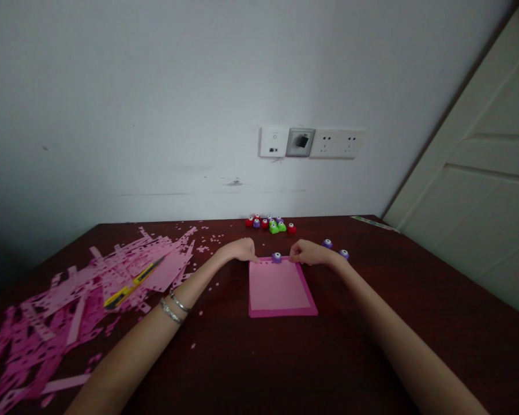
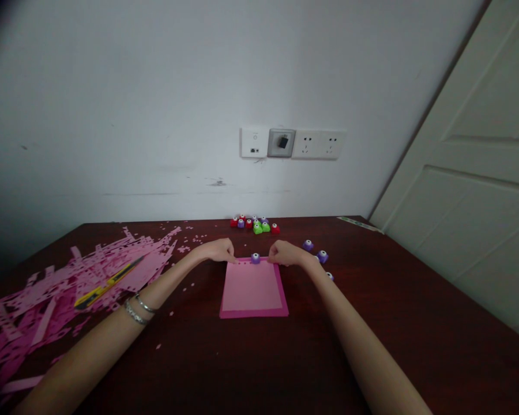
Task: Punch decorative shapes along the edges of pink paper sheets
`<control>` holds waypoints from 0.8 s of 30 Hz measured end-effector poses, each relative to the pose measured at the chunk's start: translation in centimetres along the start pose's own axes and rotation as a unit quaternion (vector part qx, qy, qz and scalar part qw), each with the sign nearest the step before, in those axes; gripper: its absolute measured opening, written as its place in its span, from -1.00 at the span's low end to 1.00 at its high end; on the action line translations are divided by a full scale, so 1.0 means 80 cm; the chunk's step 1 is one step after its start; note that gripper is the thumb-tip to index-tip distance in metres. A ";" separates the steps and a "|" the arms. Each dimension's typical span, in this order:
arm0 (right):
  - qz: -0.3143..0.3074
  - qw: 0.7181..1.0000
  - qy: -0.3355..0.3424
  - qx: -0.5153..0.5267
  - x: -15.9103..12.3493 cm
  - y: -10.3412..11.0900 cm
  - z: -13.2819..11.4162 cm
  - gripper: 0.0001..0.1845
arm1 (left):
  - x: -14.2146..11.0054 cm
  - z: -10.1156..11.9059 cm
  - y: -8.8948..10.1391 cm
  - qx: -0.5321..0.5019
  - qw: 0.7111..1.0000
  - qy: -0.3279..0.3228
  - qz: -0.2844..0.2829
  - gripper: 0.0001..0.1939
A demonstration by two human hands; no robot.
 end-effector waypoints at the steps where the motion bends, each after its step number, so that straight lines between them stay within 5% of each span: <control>1: 0.004 1.000 0.002 -0.003 0.000 0.000 -0.001 -0.81 | 0.000 0.000 0.000 -0.003 1.000 -0.001 0.003 -0.70; 24: 0.044 0.999 0.017 -0.015 0.002 0.003 -0.006 -0.80 | -0.001 -0.003 0.000 -0.036 0.999 0.005 0.021 -0.73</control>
Point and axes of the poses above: each hand's wrist, its own x-axis towards the middle knuckle, its own y-axis out of the back of the hand, z = x × y, the point moved 3 cm from there along x, towards the middle knuckle, and after that the axes turned 5 degrees about y, right-handed, at the moved point
